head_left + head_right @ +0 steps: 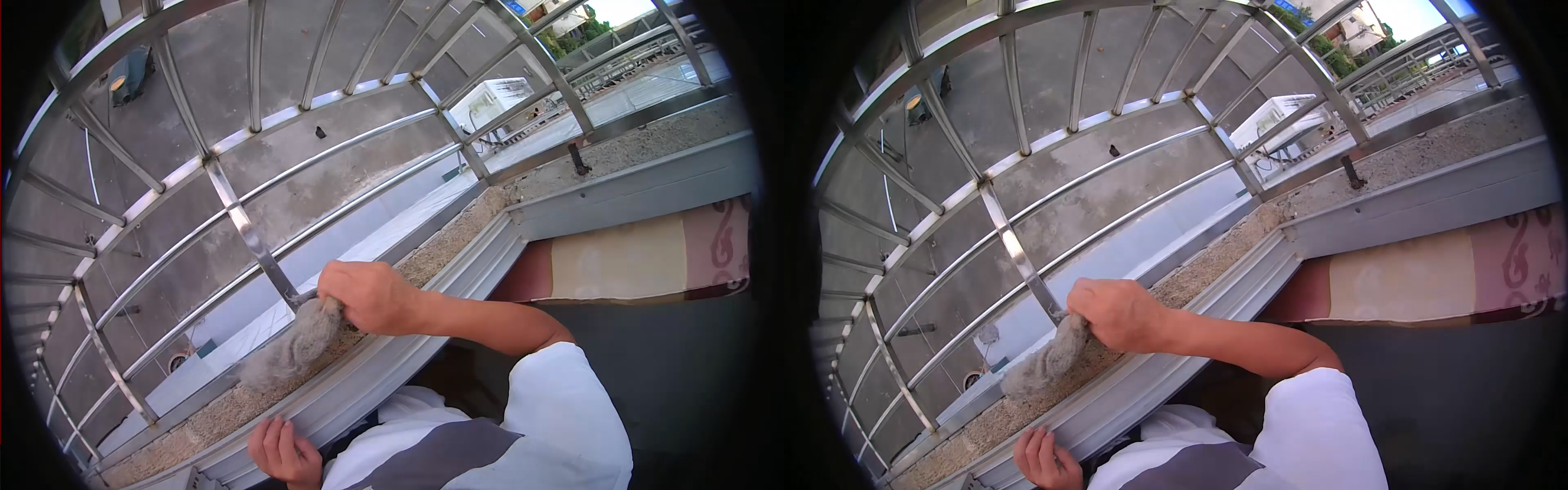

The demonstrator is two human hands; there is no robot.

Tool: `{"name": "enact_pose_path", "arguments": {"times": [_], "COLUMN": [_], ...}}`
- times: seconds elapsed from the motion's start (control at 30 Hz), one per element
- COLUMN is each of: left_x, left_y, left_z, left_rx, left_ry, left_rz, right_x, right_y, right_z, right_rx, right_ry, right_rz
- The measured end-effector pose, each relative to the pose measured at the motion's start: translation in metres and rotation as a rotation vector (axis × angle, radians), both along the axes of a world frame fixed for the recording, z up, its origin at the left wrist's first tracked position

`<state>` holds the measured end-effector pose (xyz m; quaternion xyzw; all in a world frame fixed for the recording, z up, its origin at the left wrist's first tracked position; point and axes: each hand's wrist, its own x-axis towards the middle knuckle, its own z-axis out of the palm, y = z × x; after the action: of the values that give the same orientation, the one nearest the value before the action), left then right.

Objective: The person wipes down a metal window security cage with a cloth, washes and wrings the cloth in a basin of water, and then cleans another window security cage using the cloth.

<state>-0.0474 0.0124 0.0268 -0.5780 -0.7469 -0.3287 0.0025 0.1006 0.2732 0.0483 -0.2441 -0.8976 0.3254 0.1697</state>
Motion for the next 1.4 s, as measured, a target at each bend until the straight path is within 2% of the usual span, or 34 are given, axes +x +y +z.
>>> {"name": "enact_pose_path", "arguments": {"times": [0.1,0.13,0.2,0.27,0.33,0.37,0.43,0.5,0.53,0.57,0.6,0.67,0.8,0.87,0.9,0.93,1.17,1.27,1.4], "left_x": [0.003,0.004,0.005,0.006,0.006,0.006,0.007,0.006,0.006,0.007,0.008,0.007,0.008,0.009,0.009,0.009,0.009,0.009,0.008], "left_y": [0.0,-0.001,-0.002,-0.004,-0.002,-0.001,-0.002,-0.011,-0.012,-0.01,-0.01,-0.014,-0.015,-0.014,-0.013,-0.013,-0.012,-0.013,-0.015], "left_z": [0.002,0.002,0.0,-0.001,-0.001,-0.001,-0.006,-0.014,-0.014,-0.012,-0.012,-0.017,-0.018,-0.016,-0.015,-0.015,-0.017,-0.02,-0.02], "left_rx": [-0.005,0.003,-0.007,-0.001,0.003,0.026,0.049,-0.025,-0.027,-0.023,-0.022,-0.016,-0.012,-0.011,-0.004,-0.006,0.03,0.047,0.063], "left_ry": [-0.002,0.0,0.03,0.045,0.059,0.094,0.128,0.039,0.038,0.041,0.043,0.052,0.038,0.038,0.025,0.04,0.061,0.074,0.07], "left_rz": [0.011,0.008,0.024,0.021,0.019,0.025,0.044,0.056,0.065,0.079,0.095,0.11,0.109,0.109,0.094,0.106,0.097,0.092,0.078], "right_x": [0.039,0.041,0.037,0.03,0.046,0.054,0.081,0.123,0.149,0.166,0.192,0.236,0.231,0.214,0.204,0.194,0.07,0.019,0.025], "right_y": [0.043,0.051,0.06,0.052,0.045,0.05,0.073,0.117,0.137,0.154,0.172,0.205,0.185,0.169,0.163,0.154,0.038,-0.017,-0.044], "right_z": [0.006,0.009,0.011,-0.021,-0.044,-0.048,-0.049,-0.053,-0.054,-0.041,-0.039,-0.032,-0.038,-0.046,-0.047,-0.047,-0.045,-0.043,-0.025], "right_rx": [-0.113,-0.105,0.091,0.051,-0.047,-0.042,0.054,0.15,0.228,0.292,0.379,0.446,0.539,0.584,0.545,0.543,0.259,0.027,0.113], "right_ry": [0.214,0.218,0.305,0.223,-0.212,-0.205,-0.374,-0.66,-0.682,-0.887,-0.957,-0.93,-0.904,-0.948,-0.967,-0.949,-0.114,0.186,0.156], "right_rz": [-0.325,-0.326,-0.291,-0.136,0.084,0.083,-0.012,-0.068,-0.075,-0.068,-0.077,-0.072,-0.093,-0.377,-0.392,-0.384,-0.131,-0.03,0.001]}}
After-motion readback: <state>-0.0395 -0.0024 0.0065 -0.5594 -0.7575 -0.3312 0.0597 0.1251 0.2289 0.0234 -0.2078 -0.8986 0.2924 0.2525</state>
